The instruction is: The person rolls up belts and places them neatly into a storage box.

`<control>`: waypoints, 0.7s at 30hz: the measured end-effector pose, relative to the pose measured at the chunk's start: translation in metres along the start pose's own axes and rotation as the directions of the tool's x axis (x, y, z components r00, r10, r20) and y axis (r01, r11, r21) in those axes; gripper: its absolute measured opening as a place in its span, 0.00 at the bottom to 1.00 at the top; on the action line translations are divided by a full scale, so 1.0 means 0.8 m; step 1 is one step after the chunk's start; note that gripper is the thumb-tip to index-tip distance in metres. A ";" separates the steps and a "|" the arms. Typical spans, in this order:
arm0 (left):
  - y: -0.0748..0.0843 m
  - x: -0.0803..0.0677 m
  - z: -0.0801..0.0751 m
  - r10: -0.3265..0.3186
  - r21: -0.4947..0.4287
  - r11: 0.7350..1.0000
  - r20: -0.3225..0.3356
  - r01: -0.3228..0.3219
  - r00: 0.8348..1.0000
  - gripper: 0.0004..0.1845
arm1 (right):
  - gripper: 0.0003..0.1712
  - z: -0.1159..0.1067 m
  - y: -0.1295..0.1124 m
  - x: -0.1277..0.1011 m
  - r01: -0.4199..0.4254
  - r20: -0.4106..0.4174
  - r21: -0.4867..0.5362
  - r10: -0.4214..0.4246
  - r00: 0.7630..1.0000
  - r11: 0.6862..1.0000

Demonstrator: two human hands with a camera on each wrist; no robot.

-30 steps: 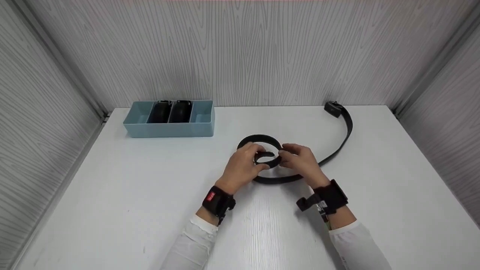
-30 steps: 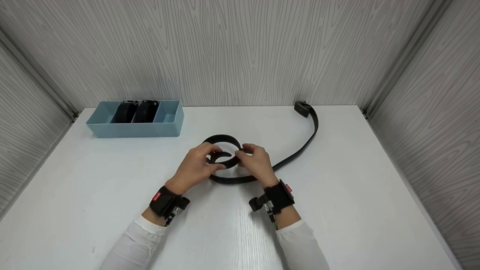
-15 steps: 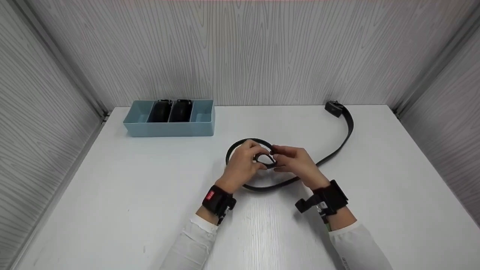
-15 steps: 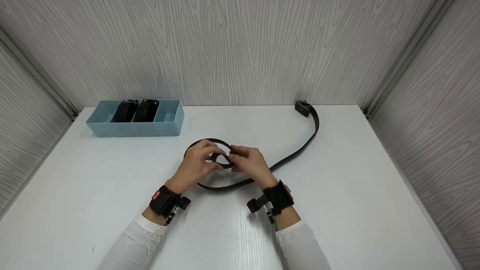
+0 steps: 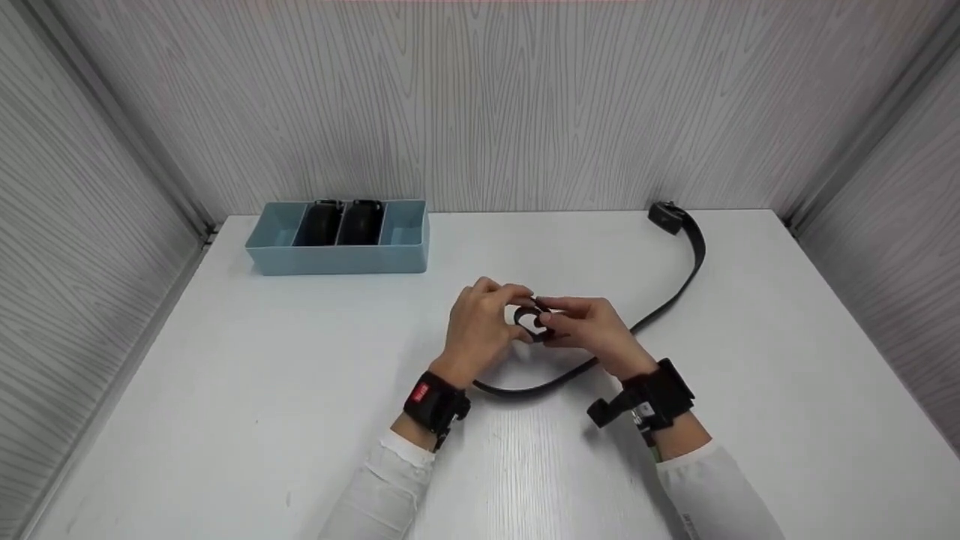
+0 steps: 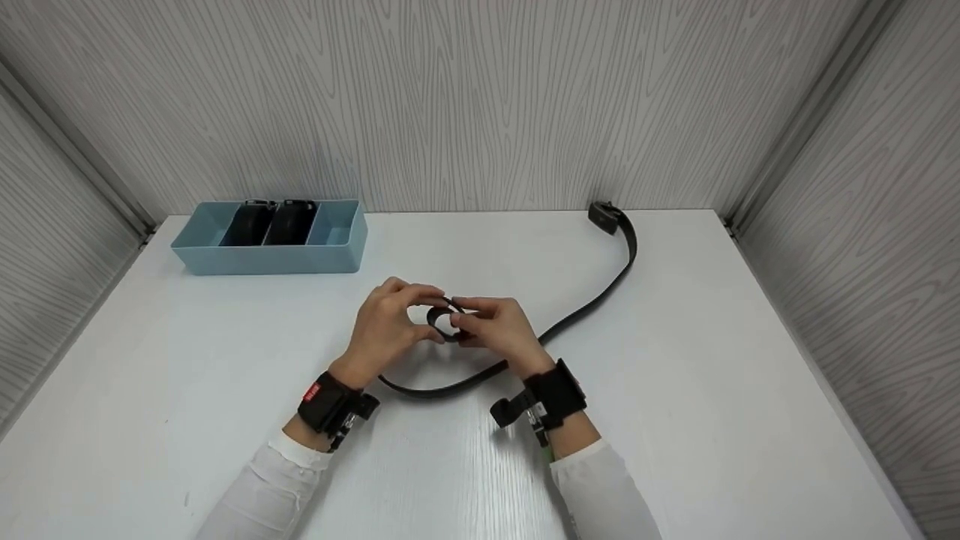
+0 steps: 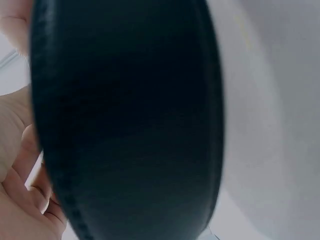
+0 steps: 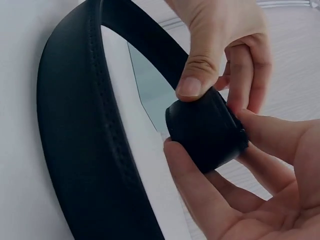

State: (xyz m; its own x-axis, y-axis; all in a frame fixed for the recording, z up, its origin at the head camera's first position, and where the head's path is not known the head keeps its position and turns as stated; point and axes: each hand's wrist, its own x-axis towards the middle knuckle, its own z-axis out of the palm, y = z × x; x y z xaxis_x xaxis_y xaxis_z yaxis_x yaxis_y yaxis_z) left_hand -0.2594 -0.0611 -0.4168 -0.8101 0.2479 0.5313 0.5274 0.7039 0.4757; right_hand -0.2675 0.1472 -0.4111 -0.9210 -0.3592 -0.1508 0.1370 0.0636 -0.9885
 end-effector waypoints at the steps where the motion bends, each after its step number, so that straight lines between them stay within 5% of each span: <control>1: 0.000 0.000 0.000 0.002 0.000 1.000 0.008 -0.002 1.000 0.30 | 0.25 -0.001 0.000 0.000 -0.002 -0.002 0.003 0.002 1.000 1.000; 9: 0.005 0.005 -0.010 0.058 -0.044 0.998 0.120 -0.053 0.991 0.26 | 0.22 -0.012 -0.010 -0.003 0.043 0.008 -0.086 -0.043 0.999 0.995; 13: 0.005 0.007 -0.024 -0.029 -0.051 0.998 0.172 0.039 0.985 0.21 | 0.22 -0.020 -0.020 -0.007 0.030 0.037 -0.204 -0.023 0.999 0.979; 17: 0.002 0.008 -0.038 -0.144 -0.061 0.984 0.275 0.167 0.951 0.16 | 0.21 -0.026 -0.027 -0.010 0.028 0.080 -0.270 -0.007 0.997 0.962; 21: 0.001 0.008 -0.042 -0.174 -0.122 0.966 0.340 0.227 0.924 0.12 | 0.20 -0.026 -0.031 -0.011 0.048 0.053 -0.268 -0.035 0.998 0.962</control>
State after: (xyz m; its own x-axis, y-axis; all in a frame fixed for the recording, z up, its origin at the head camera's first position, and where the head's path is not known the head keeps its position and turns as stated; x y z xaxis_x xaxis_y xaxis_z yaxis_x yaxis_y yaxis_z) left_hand -0.2557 -0.0810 -0.3895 -0.9274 0.3332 0.1702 0.3575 0.6549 0.6658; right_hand -0.2703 0.1680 -0.3848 -0.9044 -0.4104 -0.1168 -0.0096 0.2934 -0.9559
